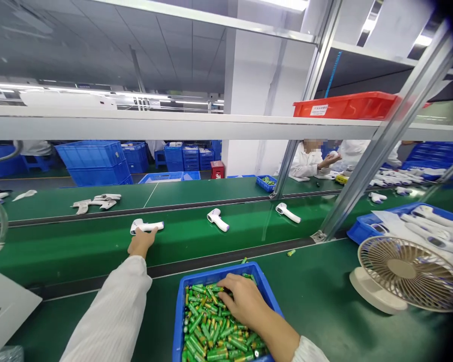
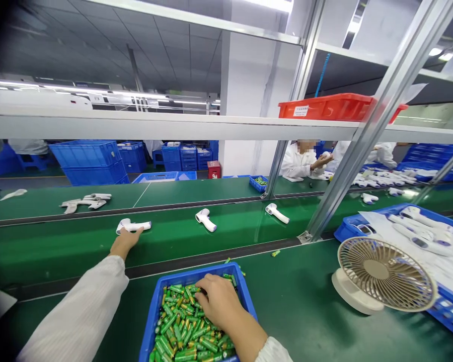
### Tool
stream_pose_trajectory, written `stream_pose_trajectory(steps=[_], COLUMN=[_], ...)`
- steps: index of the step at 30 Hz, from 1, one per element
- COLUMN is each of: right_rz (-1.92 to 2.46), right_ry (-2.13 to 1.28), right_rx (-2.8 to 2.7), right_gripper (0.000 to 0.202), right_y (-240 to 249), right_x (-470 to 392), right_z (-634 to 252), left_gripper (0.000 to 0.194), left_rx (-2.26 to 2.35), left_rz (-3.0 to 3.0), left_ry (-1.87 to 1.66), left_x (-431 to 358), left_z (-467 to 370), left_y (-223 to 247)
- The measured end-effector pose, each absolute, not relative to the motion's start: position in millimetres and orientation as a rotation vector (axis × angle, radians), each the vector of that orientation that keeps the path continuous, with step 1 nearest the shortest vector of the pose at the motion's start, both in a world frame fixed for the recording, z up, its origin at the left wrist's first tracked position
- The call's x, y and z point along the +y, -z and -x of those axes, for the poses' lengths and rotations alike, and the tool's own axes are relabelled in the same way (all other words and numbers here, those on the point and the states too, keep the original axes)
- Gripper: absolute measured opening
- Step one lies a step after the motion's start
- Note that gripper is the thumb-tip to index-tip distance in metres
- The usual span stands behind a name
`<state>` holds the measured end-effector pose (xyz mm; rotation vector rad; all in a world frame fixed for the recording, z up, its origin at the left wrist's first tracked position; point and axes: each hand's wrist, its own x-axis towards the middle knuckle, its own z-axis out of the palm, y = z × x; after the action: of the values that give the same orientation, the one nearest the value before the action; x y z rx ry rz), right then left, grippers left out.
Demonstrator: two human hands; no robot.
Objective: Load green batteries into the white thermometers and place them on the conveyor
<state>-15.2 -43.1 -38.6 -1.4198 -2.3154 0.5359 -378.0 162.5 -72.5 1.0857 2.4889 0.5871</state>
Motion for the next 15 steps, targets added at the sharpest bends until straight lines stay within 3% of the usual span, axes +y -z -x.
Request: stream_pose_trajectory(steps=[5,15], right_rz=[1.319,1.363], right_ry=[-0.554,-0.406], right_rx=[-2.229,-2.219], right_gripper=[0.018,0.023], right_y=[42,46], right_x=[-43,-42], right_z=[14,13], left_gripper=[0.06,0.048], left_rx=[2.355,2.27], left_rz=[-1.309,-1.408], left_ry=[-0.52,-0.534], left_x=[171,198], left_z=[355,362], left_y=[72,68])
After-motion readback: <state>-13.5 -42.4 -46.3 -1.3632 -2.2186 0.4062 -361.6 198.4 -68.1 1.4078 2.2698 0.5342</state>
